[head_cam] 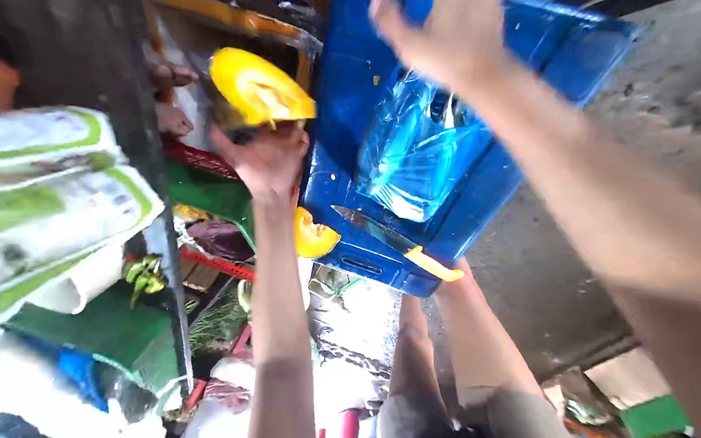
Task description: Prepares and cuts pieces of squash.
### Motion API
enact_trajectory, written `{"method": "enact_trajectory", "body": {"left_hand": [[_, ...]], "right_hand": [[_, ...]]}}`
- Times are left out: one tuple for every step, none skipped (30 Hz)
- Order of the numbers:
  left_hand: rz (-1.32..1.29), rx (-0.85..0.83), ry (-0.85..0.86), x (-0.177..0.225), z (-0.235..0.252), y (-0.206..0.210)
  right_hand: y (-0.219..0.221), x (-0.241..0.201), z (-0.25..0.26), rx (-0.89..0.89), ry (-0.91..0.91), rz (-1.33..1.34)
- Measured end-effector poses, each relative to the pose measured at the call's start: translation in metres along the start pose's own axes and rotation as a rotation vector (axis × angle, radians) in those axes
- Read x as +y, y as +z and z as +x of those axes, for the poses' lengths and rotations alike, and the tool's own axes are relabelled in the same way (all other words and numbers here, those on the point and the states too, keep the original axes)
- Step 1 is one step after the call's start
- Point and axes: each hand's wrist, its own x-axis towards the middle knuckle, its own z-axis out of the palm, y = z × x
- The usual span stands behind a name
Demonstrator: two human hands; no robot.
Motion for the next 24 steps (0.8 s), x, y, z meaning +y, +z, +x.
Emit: {"method": "enact_trajectory", "body": {"left_hand": [[-0.092,-0.138,-0.007,-0.015,-0.031,0.003],[-0.172,-0.244,0.02,-0.032,-0.062,0.007],[-0.213,-0.31,0.05,-0.05,-0.098,0.006],[-0.187,-0.306,0.053,-0.07,-0.138,0.003],[-0.223,-0.281,0.024,-0.088,-0.171,-0.001],[-0.272,-0.234,-0.014,-0.105,-0.195,-0.001],[-0.304,-0.168,-0.049,-0.119,-0.217,-0.001],[-0.33,-0.143,-0.076,-0.133,-0.236,-0.004],[-0.342,-0.162,-0.096,-0.144,-0.253,-0.01],[-0.329,-0.199,-0.11,-0.154,-0.271,-0.018],[-0.275,-0.231,-0.127,-0.162,-0.288,-0.029],[-0.18,-0.257,-0.152,-0.167,-0.304,-0.043],[-0.047,-0.293,-0.19,-0.169,-0.317,-0.059],[0.107,-0.33,-0.231,-0.166,-0.326,-0.076],[0.286,-0.356,-0.246,-0.159,-0.333,-0.093],[0.477,-0.35,-0.232,-0.149,-0.336,-0.109],[0.674,-0.289,-0.164,-0.14,-0.334,-0.125],[0.848,-0.168,-0.05,-0.13,-0.326,-0.137],[1.025,-0.029,0.111,-0.123,-0.307,-0.149],[1.206,0.091,0.226,-0.112,-0.286,-0.156],[1.36,0.173,0.309,-0.1,-0.265,-0.156],[1.492,0.217,0.357,-0.09,-0.242,-0.153],[1.615,0.233,0.358,-0.082,-0.218,-0.148],[1.718,0.232,0.319,-0.077,-0.195,-0.141]], "right_hand": [[-0.002,-0.028,-0.041,-0.033,-0.012,0.198],[-0.001,-0.052,-0.082,-0.073,0.02,0.38],[0.003,-0.07,-0.121,-0.097,0.058,0.473],[0.005,-0.081,-0.158,-0.112,0.087,0.504],[0.004,-0.089,-0.19,-0.118,0.106,0.52],[-0.001,-0.095,-0.216,-0.127,0.134,0.537],[-0.007,-0.099,-0.24,-0.146,0.181,0.54],[-0.01,-0.098,-0.262,-0.157,0.208,0.528],[-0.012,-0.094,-0.282,-0.169,0.219,0.516],[-0.013,-0.088,-0.303,-0.195,0.223,0.518],[-0.014,-0.082,-0.322,-0.226,0.229,0.526],[-0.014,-0.073,-0.343,-0.262,0.237,0.548],[-0.015,-0.067,-0.364,-0.289,0.262,0.574],[-0.017,-0.062,-0.386,-0.295,0.316,0.58],[-0.018,-0.058,-0.409,-0.283,0.395,0.569],[-0.02,-0.052,-0.432,-0.268,0.496,0.553],[-0.021,-0.045,-0.456,-0.238,0.605,0.538],[-0.022,-0.037,-0.479,-0.201,0.694,0.533],[-0.024,-0.024,-0.501,-0.173,0.759,0.507],[-0.027,-0.011,-0.525,-0.156,0.807,0.464],[-0.031,0.002,-0.547,-0.15,0.849,0.404],[-0.035,0.017,-0.568,-0.158,0.888,0.343],[-0.039,0.035,-0.588,-0.174,0.917,0.278],[-0.043,0.052,-0.607,-0.198,0.937,0.208]]}}
